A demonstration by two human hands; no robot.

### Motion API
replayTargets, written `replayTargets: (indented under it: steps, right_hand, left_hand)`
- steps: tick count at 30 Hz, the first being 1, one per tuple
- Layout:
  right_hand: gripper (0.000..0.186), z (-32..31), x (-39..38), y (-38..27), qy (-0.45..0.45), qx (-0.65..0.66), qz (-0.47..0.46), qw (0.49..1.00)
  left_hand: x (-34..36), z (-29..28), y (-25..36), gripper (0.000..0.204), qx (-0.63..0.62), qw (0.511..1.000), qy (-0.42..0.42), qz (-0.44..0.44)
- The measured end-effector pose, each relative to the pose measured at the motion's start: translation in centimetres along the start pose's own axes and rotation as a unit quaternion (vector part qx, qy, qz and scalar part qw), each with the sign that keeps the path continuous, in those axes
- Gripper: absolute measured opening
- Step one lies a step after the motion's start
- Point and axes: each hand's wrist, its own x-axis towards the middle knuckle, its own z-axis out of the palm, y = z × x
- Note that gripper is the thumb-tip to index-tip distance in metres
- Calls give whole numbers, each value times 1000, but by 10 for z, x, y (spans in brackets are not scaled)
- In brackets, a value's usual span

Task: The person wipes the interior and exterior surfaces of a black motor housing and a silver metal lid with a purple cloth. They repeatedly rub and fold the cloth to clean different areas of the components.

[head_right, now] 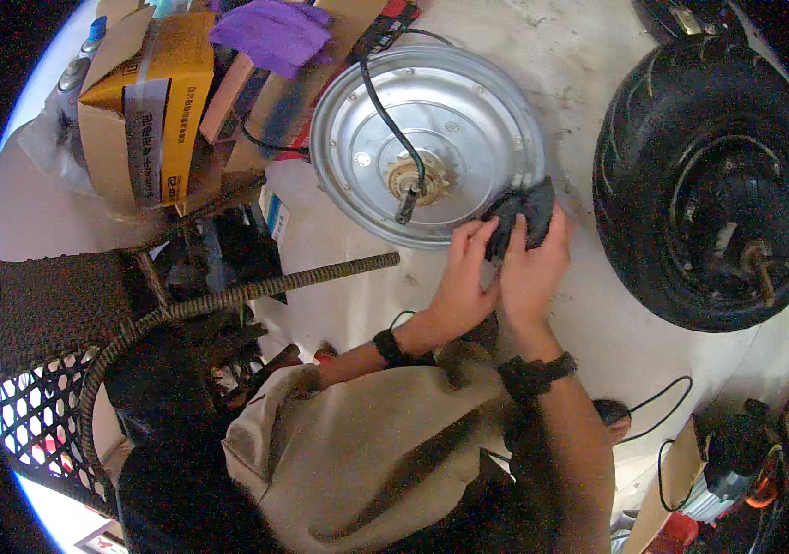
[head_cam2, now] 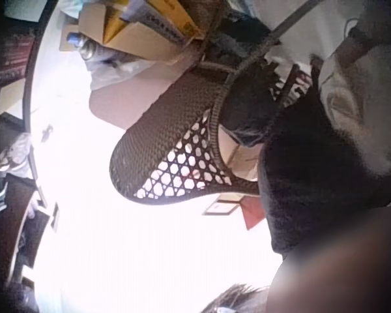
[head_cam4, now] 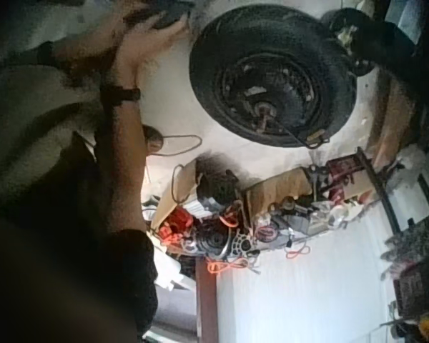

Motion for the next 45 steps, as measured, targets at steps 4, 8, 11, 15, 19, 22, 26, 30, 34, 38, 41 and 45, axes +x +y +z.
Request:
replayTargets:
  steps: [4, 8, 11, 15, 19, 22, 26, 30, 34, 38, 41, 45]
  right_hand:
    - [31, 1, -2, -25, 16, -29, -168, 985]
    - [25, 25, 35, -59, 28, 16, -190, 981]
    - [32, 42, 60, -79, -37, 1, -196, 980]
    - [47, 36, 62, -66, -127, -35, -394, 909]
    - [45, 12, 25, -49, -308, 46, -281, 908]
    - [41, 18, 5, -41, -310, 138, -79, 937]
    - [41, 34, -1, -36, -308, 525, 108, 786]
    - [37, 35, 8, -36, -260, 219, -73, 937]
    - [29, 41, 9, -47, -230, 198, -39, 952]
    - [23, 45, 11, -39, -191, 144, -21, 971]
    - [21, 44, 12, -35, -196, 182, 1, 964]
    - [21, 46, 11, -27, -171, 205, 5, 964]
  left_hand:
    - [7, 0, -13, 44, -121, 986, 43, -106]
    - [13, -6, -10, 28, -178, 967, 60, -173]
    - [9, -3, -5, 27, -207, 952, 151, -168]
    - [11, -4, -9, 25, -316, 911, 192, -182]
    - [-2, -10, -19, 22, -293, 917, 192, -192]
    - [-19, -22, -33, 21, -293, 897, 236, -233]
    - [-22, -57, -41, 17, -275, 872, 348, -207]
    - [9, -90, -48, 24, -297, 849, 391, -193]
    - [23, -124, -55, 30, -246, 932, 216, -155]
    - [31, -137, -62, 29, -206, 963, 134, -111]
    - [28, -132, -57, 27, -295, 922, 148, -202]
    - [16, -106, -52, 21, -509, 793, 268, -200]
